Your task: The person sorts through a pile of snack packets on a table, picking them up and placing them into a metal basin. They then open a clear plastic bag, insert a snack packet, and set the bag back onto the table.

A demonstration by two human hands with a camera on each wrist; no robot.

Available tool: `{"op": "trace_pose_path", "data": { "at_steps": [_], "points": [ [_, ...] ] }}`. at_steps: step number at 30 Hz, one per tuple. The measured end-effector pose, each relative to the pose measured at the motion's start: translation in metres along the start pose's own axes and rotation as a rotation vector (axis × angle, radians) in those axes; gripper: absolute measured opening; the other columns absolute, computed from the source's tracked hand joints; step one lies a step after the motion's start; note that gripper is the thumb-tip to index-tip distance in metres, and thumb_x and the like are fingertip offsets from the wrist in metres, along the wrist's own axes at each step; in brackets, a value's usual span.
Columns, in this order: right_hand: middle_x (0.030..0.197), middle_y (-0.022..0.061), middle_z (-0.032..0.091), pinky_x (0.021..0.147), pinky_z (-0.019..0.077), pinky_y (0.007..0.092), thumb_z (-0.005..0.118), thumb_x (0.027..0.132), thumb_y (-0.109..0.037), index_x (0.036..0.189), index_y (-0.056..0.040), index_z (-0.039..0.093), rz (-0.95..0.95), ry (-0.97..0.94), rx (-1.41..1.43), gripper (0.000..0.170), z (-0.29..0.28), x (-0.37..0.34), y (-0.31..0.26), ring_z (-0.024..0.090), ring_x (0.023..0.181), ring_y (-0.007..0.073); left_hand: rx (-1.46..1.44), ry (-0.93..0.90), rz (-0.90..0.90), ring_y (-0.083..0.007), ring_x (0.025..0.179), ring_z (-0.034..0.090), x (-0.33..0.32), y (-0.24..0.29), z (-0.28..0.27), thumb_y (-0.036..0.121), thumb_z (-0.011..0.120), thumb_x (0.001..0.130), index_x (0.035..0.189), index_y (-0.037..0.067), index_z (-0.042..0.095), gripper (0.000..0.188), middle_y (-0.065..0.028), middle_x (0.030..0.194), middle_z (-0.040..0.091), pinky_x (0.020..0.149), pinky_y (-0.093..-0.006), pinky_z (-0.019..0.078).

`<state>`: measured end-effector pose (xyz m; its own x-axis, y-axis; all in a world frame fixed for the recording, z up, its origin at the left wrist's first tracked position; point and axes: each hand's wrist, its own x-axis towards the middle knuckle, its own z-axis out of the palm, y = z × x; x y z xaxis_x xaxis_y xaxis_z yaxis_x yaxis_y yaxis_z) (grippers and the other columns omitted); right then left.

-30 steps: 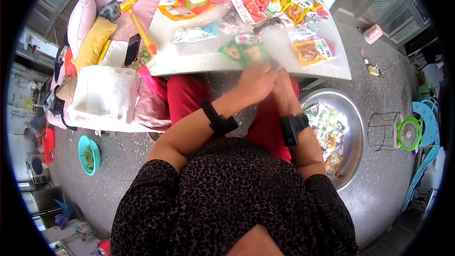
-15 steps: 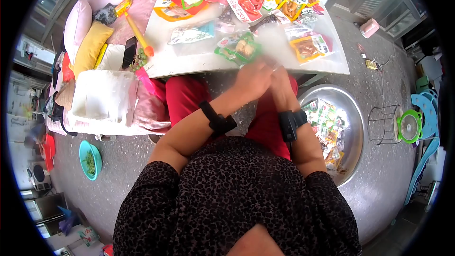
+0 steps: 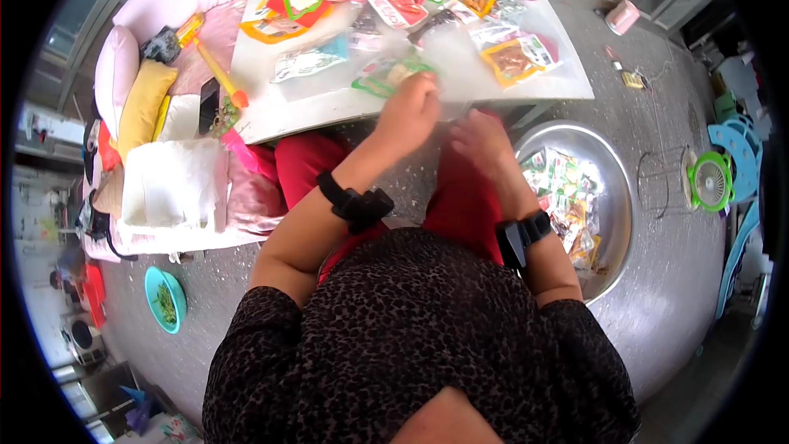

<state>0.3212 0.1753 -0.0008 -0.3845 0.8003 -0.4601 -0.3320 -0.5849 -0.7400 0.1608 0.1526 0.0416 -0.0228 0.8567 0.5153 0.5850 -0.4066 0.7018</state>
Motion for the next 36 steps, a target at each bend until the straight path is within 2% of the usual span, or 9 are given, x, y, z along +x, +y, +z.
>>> {"op": "trace_pose_path", "data": {
  "at_steps": [1,6,10,17,20,22,29,32,36],
  "points": [
    [0.104,0.0082,0.046,0.071,0.0428,0.0353,0.048,0.081,-0.03,0.111,-0.0049,0.04,-0.032,-0.237,0.075,0.04,-0.001,0.011,0.009,0.049,0.087,0.0207,-0.038,0.006,0.043,-0.0341,0.083,0.049,0.004,0.001,-0.002,0.007,0.045,0.075,0.08,0.001,0.044,0.008,-0.0171,0.089,0.051,0.073,-0.0362,0.0394],
    [0.092,0.0052,0.051,0.069,0.0444,0.0325,0.045,0.082,-0.027,0.099,-0.0079,0.045,-0.159,-0.324,0.207,0.026,0.033,-0.008,-0.001,0.051,0.08,0.0158,-0.062,-0.2,0.086,-0.0322,0.088,0.05,-0.005,0.019,-0.006,0.004,0.048,0.073,0.079,0.001,0.047,0.008,-0.0173,0.096,0.052,0.074,-0.0338,0.0399],
    [0.09,0.0082,0.053,0.07,0.046,0.0323,0.045,0.083,-0.025,0.097,-0.0037,0.048,-0.079,-0.546,0.352,0.025,0.035,-0.028,-0.014,0.052,0.082,0.0162,-0.058,-0.258,0.14,-0.0307,0.086,0.049,-0.01,0.046,-0.013,0.001,0.049,0.07,0.076,0.001,0.046,0.007,-0.0163,0.094,0.051,0.073,-0.0345,0.0396],
    [0.075,0.0059,0.055,0.048,0.0436,0.0222,0.046,0.082,-0.014,0.09,0.0004,0.05,-0.23,-0.266,0.049,0.018,0.023,-0.058,-0.03,0.054,0.062,0.0124,-0.002,-0.376,0.322,-0.0323,0.095,0.043,-0.017,0.074,0.004,0.006,0.056,0.067,0.076,0.0,0.05,0.012,-0.0161,0.097,0.046,0.08,-0.0366,0.0362],
    [0.074,0.0071,0.057,0.052,0.0435,0.0248,0.046,0.081,-0.013,0.084,-0.0003,0.055,-0.401,-0.071,-0.222,0.016,0.002,-0.082,-0.049,0.053,0.061,0.0134,-0.033,-0.448,0.338,-0.0344,0.103,0.039,-0.018,0.072,0.006,0.013,0.06,0.067,0.083,0.001,0.052,0.021,-0.0163,0.103,0.045,0.085,-0.0373,0.0335],
    [0.078,0.0074,0.058,0.057,0.0439,0.0264,0.047,0.08,-0.015,0.083,-0.0008,0.055,-0.294,-0.031,-0.42,0.017,-0.025,-0.098,-0.071,0.055,0.065,0.0151,-0.051,-0.454,0.342,-0.0345,0.105,0.038,-0.016,0.073,0.003,0.014,0.061,0.068,0.085,0.002,0.052,0.023,-0.0158,0.106,0.044,0.087,-0.0375,0.0328],
    [0.081,0.0068,0.059,0.064,0.0439,0.0269,0.051,0.077,-0.019,0.086,-0.0033,0.057,-0.402,0.279,-0.723,0.019,-0.194,-0.145,-0.09,0.056,0.073,0.016,-0.124,-0.45,-0.022,-0.0237,0.097,0.048,-0.037,0.005,-0.012,0.01,0.056,0.075,0.09,0.0,0.051,0.019,-0.0137,0.103,0.05,0.084,-0.0294,0.0358],
    [0.077,0.0068,0.059,0.059,0.0436,0.0267,0.05,0.076,-0.018,0.086,-0.0032,0.056,-0.098,0.443,-0.786,0.018,-0.209,-0.166,-0.086,0.055,0.068,0.0158,-0.052,-0.484,-0.225,-0.0187,0.088,0.051,-0.068,-0.05,-0.014,0.015,0.053,0.078,0.087,0.0,0.052,0.017,-0.0104,0.092,0.054,0.078,-0.026,0.0386],
    [0.068,0.0057,0.057,0.051,0.0418,0.0257,0.048,0.076,-0.015,0.083,-0.0027,0.054,0.114,0.581,-1.053,0.015,-0.347,-0.148,-0.02,0.053,0.058,0.0141,-0.064,-0.592,-0.507,-0.0132,0.076,0.052,-0.095,-0.078,-0.024,0.018,0.051,0.079,0.086,0.001,0.053,0.019,-0.0073,0.079,0.056,0.069,-0.024,0.0409]
  ]
}}
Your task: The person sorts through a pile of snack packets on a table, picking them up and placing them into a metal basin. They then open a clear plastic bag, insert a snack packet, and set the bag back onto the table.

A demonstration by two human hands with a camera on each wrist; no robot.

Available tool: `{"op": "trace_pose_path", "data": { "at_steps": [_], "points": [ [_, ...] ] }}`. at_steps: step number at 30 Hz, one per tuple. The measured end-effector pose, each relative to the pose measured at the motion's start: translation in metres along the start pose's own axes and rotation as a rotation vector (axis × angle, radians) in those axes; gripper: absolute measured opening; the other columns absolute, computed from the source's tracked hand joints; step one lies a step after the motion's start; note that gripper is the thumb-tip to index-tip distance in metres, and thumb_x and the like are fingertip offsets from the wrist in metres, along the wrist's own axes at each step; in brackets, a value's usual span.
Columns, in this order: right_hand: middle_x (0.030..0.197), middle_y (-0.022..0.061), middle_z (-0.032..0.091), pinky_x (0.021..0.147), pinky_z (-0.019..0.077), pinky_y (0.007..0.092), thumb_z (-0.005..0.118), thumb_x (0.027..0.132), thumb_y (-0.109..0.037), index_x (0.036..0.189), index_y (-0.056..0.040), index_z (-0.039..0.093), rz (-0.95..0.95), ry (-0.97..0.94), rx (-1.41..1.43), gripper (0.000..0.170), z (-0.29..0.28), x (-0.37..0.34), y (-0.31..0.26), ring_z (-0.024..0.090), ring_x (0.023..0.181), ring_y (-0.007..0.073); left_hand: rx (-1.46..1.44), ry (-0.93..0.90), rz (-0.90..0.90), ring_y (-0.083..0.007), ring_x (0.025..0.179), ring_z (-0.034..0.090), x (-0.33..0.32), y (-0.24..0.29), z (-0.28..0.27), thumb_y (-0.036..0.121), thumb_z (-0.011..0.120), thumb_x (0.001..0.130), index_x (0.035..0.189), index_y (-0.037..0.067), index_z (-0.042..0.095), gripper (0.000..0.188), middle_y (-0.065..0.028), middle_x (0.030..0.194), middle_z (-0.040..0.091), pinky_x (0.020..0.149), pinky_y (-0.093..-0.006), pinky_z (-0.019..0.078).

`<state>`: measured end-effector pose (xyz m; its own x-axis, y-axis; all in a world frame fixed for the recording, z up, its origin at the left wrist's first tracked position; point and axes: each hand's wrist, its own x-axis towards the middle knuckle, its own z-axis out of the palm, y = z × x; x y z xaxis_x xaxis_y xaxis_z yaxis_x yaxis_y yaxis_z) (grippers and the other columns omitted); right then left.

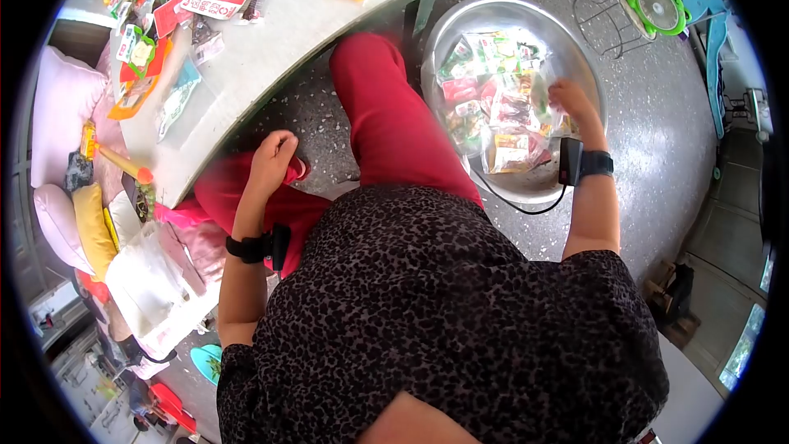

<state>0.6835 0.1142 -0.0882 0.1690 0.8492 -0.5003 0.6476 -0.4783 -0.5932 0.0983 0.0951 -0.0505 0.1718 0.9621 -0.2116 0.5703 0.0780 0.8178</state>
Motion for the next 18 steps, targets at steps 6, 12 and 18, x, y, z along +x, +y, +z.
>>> {"op": "trace_pose_path", "data": {
  "at_steps": [6,12,18],
  "points": [
    [0.065,0.007,0.056,0.051,0.043,0.0281,0.048,0.074,-0.013,0.072,-0.0021,0.056,0.127,0.129,-0.102,0.013,0.011,0.013,0.108,0.053,0.056,0.0166,0.042,-0.063,-0.163,-0.0116,0.071,0.052,-0.018,-0.031,-0.004,0.019,0.05,0.079,0.085,0.0,0.053,0.02,-0.0057,0.075,0.056,0.065,-0.0235,0.0414],
    [0.071,0.0189,0.057,0.062,0.046,0.0379,0.046,0.069,-0.011,0.071,-0.0008,0.058,0.007,0.43,-0.539,0.016,0.03,0.034,0.175,0.057,0.069,0.0297,-0.069,-0.009,-0.153,-0.0116,0.069,0.052,-0.024,-0.032,-0.004,0.017,0.051,0.079,0.085,0.0,0.053,0.018,-0.0049,0.074,0.056,0.064,-0.0225,0.0409],
    [0.067,0.0158,0.058,0.053,0.0457,0.0402,0.043,0.072,-0.013,0.067,-0.0002,0.058,-0.146,0.18,-0.575,0.02,0.09,0.091,0.204,0.057,0.066,0.0287,-0.116,0.101,-0.07,-0.0114,0.065,0.052,-0.031,-0.018,-0.012,0.01,0.05,0.079,0.085,-0.002,0.049,0.013,-0.0067,0.071,0.055,0.06,-0.0235,0.042]
  ]
}}
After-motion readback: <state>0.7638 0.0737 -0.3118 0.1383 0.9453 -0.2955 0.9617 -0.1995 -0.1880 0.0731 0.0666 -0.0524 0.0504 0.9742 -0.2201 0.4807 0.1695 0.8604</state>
